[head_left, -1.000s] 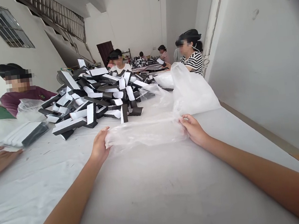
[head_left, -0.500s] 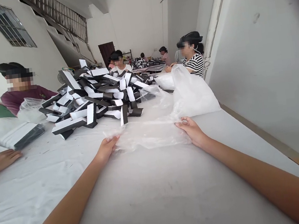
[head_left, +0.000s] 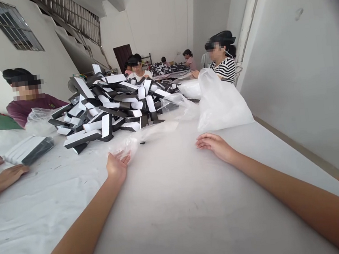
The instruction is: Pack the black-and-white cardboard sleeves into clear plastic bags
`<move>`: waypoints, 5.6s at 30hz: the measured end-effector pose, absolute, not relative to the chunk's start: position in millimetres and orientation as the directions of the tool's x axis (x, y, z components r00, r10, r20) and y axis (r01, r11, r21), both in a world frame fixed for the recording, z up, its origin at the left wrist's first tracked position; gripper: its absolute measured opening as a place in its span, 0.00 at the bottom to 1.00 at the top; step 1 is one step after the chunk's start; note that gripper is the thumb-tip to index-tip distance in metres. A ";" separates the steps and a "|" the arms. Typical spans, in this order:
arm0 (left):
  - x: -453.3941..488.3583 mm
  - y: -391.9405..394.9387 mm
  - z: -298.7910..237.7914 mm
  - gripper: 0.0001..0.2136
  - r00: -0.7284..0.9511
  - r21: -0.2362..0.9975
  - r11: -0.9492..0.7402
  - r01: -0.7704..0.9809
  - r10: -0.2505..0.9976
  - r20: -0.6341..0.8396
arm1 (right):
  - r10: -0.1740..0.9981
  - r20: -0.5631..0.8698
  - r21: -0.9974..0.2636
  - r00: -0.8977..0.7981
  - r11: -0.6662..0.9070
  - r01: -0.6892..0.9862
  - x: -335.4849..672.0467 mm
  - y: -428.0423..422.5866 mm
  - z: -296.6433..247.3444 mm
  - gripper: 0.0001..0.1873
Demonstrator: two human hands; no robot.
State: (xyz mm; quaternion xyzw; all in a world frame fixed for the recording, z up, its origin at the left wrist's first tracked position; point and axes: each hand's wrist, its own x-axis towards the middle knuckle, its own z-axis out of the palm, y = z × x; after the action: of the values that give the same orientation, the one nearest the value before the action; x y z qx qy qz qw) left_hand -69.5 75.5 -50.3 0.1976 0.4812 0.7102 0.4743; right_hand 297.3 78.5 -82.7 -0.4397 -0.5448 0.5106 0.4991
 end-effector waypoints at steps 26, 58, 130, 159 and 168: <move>-7.9 35.1 -58.6 0.18 -0.174 0.994 -0.106 0.034 0.979 0.110 | 0.826 0.536 -0.718 -0.173 0.554 0.422 255.9 39.7 -77.8 0.12; -70.9 56.3 -39.2 0.28 0.266 0.247 -0.480 0.842 0.767 0.584 | 0.647 0.715 -0.187 -0.266 0.543 0.819 288.6 54.2 -62.7 0.32; 9.2 4.0 -50.5 0.29 0.841 0.122 -0.869 0.479 0.495 0.219 | 0.897 0.284 -0.788 -0.339 0.420 0.450 259.8 86.1 -27.7 0.17; 7.1 -4.8 -46.1 0.20 0.893 0.276 -0.878 0.391 0.435 0.116 | 0.779 0.609 -0.274 -0.146 0.380 0.883 203.2 149.5 -31.6 0.20; 8.5 -2.9 -50.0 0.18 0.843 0.280 -0.844 0.458 0.512 0.163 | 0.576 0.416 -0.208 -0.704 0.813 0.543 153.6 116.2 -39.6 0.22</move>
State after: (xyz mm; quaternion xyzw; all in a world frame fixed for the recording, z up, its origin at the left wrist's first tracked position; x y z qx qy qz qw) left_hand 8.5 -2.9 -50.0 0.9530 0.2545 0.1165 0.1156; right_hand 153.6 116.2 -39.6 -0.3034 -0.9223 0.0348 0.2368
